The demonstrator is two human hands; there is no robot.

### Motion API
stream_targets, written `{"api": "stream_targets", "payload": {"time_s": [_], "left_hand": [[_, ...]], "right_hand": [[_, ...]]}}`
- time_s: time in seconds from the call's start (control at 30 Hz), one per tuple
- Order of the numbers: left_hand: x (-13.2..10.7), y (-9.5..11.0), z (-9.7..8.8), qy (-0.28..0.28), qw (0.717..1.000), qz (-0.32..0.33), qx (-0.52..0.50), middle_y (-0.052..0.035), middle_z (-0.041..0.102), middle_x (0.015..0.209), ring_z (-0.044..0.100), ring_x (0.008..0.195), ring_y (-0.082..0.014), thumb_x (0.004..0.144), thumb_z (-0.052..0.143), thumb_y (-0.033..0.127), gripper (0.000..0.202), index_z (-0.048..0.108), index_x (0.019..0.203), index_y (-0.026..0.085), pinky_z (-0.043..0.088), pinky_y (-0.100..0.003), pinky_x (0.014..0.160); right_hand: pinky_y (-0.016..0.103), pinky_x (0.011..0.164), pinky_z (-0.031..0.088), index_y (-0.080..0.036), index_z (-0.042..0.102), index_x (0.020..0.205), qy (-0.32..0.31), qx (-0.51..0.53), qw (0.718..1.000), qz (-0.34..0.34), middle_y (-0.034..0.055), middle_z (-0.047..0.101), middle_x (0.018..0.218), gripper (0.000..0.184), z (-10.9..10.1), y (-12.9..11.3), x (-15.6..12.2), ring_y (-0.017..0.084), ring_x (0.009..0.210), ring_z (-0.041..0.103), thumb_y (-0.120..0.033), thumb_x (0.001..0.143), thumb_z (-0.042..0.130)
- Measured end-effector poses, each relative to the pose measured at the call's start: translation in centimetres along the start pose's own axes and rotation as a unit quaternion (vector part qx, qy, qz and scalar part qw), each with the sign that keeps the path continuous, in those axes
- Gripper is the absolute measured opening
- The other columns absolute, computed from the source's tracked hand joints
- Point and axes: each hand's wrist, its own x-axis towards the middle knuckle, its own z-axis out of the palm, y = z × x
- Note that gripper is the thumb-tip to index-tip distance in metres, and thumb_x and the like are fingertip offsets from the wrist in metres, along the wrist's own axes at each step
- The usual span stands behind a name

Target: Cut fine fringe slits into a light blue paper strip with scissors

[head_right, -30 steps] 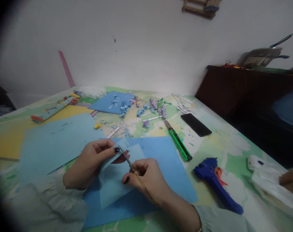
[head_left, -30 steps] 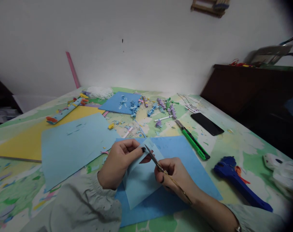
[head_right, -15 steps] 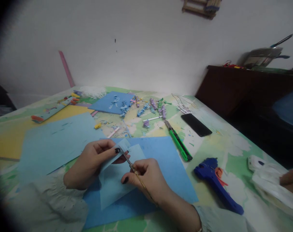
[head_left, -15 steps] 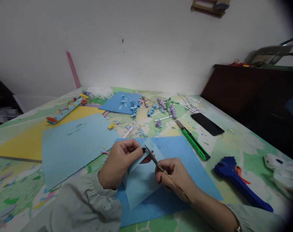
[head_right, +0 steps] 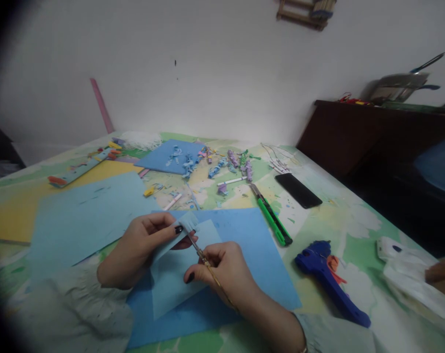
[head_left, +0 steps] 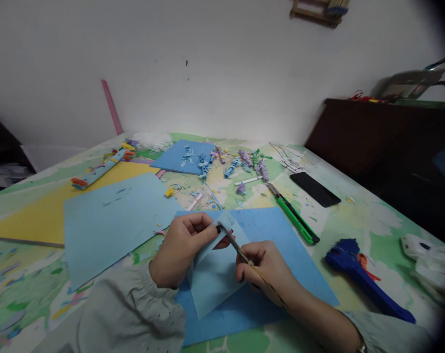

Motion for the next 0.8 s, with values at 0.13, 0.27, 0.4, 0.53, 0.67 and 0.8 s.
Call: {"api": "stream_targets", "payload": {"time_s": [0.13,0.27,0.4,0.53,0.67,0.8], "left_hand": [[0.09,0.02,0.03,0.001,1.000,-0.004,-0.008,-0.0068,0.072,0.071,0.066,0.066,-0.0167,0.071,0.066,0.025,0.016,0.061,0.063,0.013,0.051,-0.027,0.068],[-0.08,0.08,0.07,0.004,1.000,-0.003,-0.002,-0.0072,0.072,0.070,0.066,0.066,-0.0172,0.071,0.066,0.024,0.016,0.061,0.062,0.012,0.051,-0.028,0.068],[-0.03,0.05,0.10,0.007,1.000,-0.007,-0.006,-0.0072,0.071,0.070,0.066,0.066,-0.0175,0.070,0.067,0.025,0.016,0.060,0.062,0.013,0.051,-0.029,0.069],[0.20,-0.19,-0.17,-0.007,1.000,-0.013,-0.010,-0.0057,0.071,0.070,0.065,0.067,-0.0177,0.071,0.067,0.026,0.015,0.062,0.065,0.013,0.050,-0.031,0.071],[0.12,-0.23,-0.29,-0.005,1.000,-0.014,-0.006,-0.0033,0.068,0.065,0.066,0.069,-0.0183,0.072,0.065,0.027,0.015,0.061,0.064,0.014,0.050,-0.032,0.074],[-0.09,0.02,-0.06,0.034,0.999,0.004,0.007,-0.0042,0.069,0.063,0.066,0.069,-0.0211,0.068,0.067,0.028,0.016,0.062,0.062,0.014,0.051,-0.030,0.068]], "right_hand": [[0.019,0.035,0.015,-0.016,0.042,0.046,0.003,-0.012,1.000,0.000,-0.0075,0.030,0.039,0.041,0.04,-0.06,-0.05,0.004,0.037,0.024,-0.041,0.055,0.073],[0.019,0.035,0.015,-0.016,0.042,0.045,0.000,-0.016,1.000,-0.002,-0.0075,0.030,0.040,0.041,0.06,-0.04,0.00,0.004,0.038,0.023,-0.041,0.056,0.072],[0.018,0.035,0.016,-0.016,0.042,0.045,0.002,-0.007,1.000,-0.004,-0.0071,0.032,0.040,0.041,0.01,0.08,0.01,0.004,0.037,0.024,-0.041,0.056,0.073],[0.018,0.034,0.016,-0.016,0.042,0.046,0.001,0.011,1.000,-0.002,-0.0078,0.032,0.038,0.042,0.00,0.23,-0.03,0.003,0.035,0.024,-0.042,0.056,0.073],[0.018,0.033,0.014,-0.017,0.039,0.048,-0.002,0.033,0.999,0.005,-0.0094,0.027,0.036,0.046,-0.04,0.32,-0.08,0.003,0.033,0.022,-0.048,0.057,0.071],[0.019,0.034,0.012,-0.017,0.038,0.051,-0.024,0.035,0.999,-0.017,-0.0095,0.025,0.040,0.049,-0.21,0.43,-0.19,0.002,0.035,0.020,-0.054,0.060,0.068]]}}
